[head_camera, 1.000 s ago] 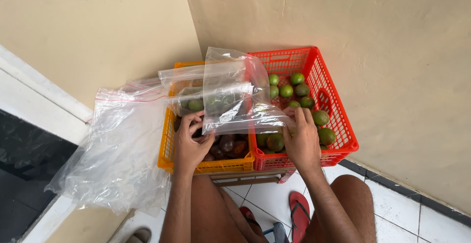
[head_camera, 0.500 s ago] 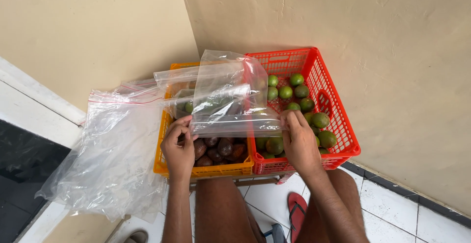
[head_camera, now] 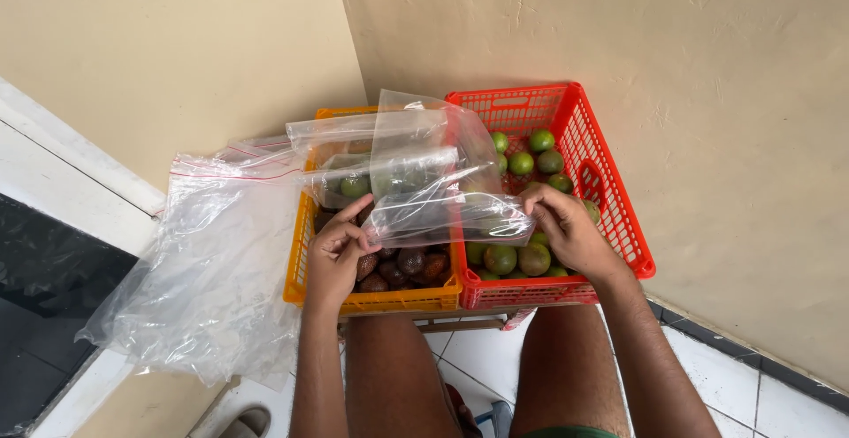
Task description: The person places green fruits from a red basket into clear plastic bags. They seal each bag and set it aside in a yellow basket. The person repeats this process for multiple bags.
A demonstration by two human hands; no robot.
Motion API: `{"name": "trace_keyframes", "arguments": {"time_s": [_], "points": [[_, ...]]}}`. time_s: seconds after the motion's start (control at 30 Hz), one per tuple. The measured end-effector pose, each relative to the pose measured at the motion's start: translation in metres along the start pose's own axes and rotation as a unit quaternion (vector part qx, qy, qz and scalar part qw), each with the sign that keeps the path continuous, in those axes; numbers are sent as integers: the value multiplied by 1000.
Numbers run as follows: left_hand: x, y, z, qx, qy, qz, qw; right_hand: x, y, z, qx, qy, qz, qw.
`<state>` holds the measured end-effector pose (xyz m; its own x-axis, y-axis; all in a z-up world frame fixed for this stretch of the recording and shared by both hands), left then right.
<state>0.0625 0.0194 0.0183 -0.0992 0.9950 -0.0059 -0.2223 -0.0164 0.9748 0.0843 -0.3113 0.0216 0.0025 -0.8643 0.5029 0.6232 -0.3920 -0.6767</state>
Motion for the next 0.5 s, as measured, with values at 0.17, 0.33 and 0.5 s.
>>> {"name": "trace_keyframes", "arguments": {"time_s": [0.17,0.33,0.5], "points": [[-8,0,2,-20,-51,93,994,1,-34,7,56,-5,-29,998],[-10,0,-2,-71,-50,148,985,1,-45,6,82,-3,-114,990],[2,-14,2,-101,-42,92,990,-4,-45,6,67,-23,-45,996]]}}
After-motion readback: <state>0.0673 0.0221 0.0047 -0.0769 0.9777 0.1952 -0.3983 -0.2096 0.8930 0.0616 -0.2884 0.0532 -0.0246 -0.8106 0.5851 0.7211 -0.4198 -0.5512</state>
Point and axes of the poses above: each hand's wrist, its own z-axis towards the middle knuckle, its own x-axis out of the back of the hand, y = z × x, the point moved 6 cm from there along z, towards the middle knuckle, and after that the axes turned 5 degrees about x, right-handed, at the moved point
